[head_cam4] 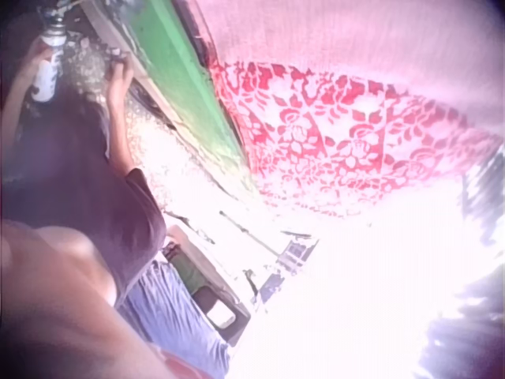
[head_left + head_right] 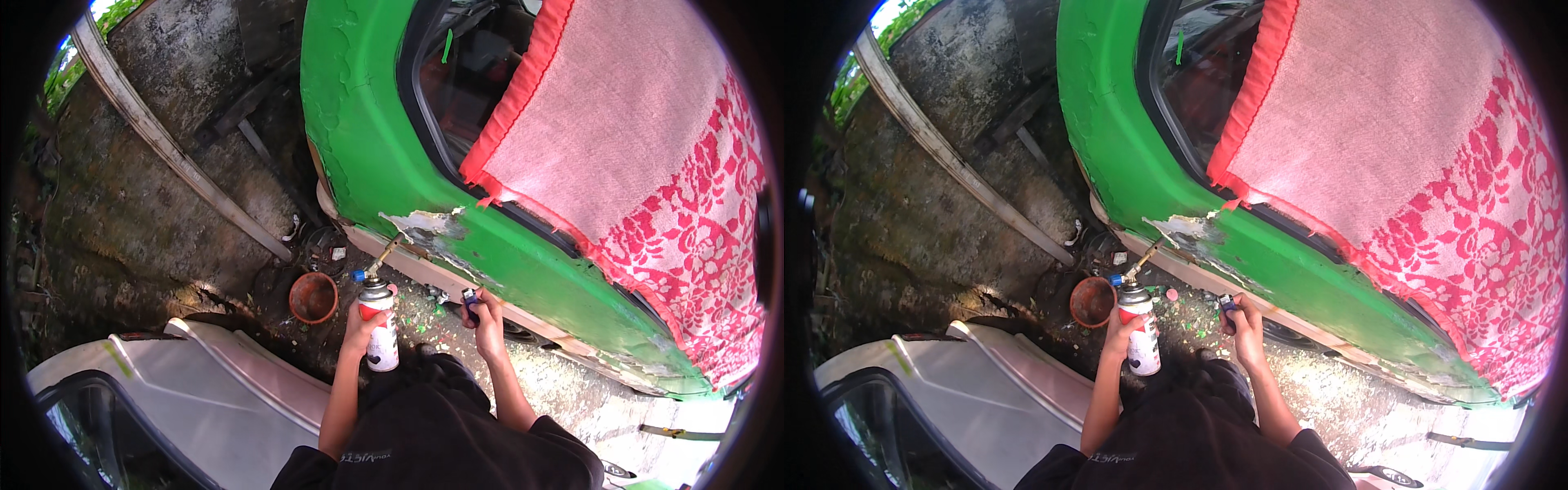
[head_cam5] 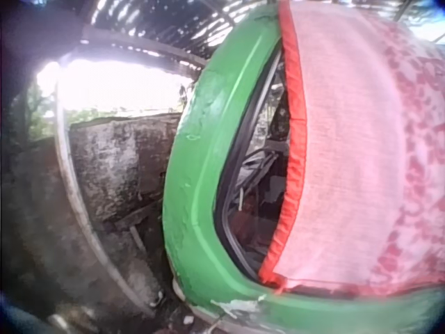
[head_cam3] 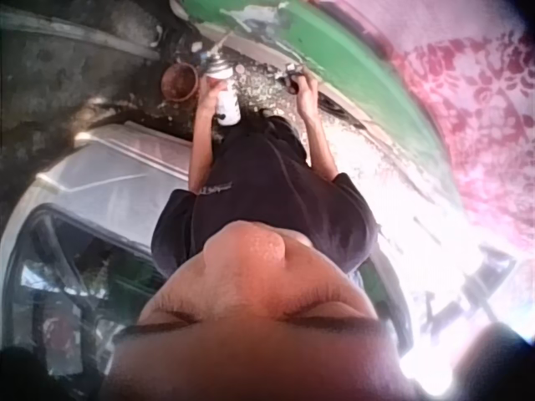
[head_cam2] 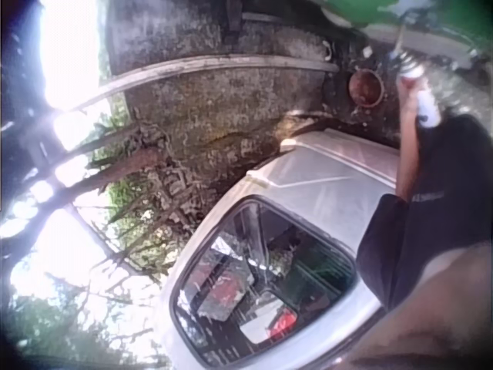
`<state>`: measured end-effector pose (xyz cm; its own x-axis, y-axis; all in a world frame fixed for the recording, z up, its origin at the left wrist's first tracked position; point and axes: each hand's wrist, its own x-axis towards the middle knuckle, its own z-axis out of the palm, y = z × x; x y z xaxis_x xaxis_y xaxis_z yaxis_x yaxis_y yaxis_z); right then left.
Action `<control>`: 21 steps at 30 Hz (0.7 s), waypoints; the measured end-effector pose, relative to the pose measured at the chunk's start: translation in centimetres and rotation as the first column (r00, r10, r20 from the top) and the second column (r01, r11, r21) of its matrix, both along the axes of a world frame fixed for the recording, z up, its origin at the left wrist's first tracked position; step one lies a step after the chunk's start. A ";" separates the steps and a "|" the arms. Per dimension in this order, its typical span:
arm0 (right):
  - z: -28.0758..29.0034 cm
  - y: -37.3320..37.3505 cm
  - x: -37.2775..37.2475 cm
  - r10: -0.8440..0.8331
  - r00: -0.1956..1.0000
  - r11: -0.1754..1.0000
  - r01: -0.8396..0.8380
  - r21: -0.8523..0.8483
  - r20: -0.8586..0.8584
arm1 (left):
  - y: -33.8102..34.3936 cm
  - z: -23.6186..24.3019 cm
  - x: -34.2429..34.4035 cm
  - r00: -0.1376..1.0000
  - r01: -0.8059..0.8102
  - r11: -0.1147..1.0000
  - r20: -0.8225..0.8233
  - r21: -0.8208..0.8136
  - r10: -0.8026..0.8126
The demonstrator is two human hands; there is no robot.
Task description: The person uses a scraper to remove material from a dent on the side of a green car. They then ignite a blowtorch and apply heat to the same area while holding a small tool against the panel.
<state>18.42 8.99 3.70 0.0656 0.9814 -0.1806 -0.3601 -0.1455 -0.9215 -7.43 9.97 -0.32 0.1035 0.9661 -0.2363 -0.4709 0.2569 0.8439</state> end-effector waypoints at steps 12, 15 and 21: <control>0.1 -0.1 0.7 0.008 0.999 1.000 -0.007 0.008 -0.031 | 0.0 0.0 0.1 0.999 -0.007 1.000 0.043 0.020 0.006; 0.0 -0.1 0.9 0.018 0.999 1.000 -0.018 0.004 -0.031 | -0.3 0.3 0.4 0.999 0.027 1.000 0.032 0.010 -0.028; 0.1 0.1 1.1 0.030 0.999 0.999 -0.029 0.020 -0.046 | -0.3 0.4 1.0 0.998 0.002 1.000 0.066 0.029 -0.004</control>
<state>19.50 9.12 3.82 0.0283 0.9861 -0.1635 -0.3979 -0.1389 -0.9069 -6.45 9.71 0.03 0.1213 0.9722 -0.2004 -0.5252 0.2342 0.8181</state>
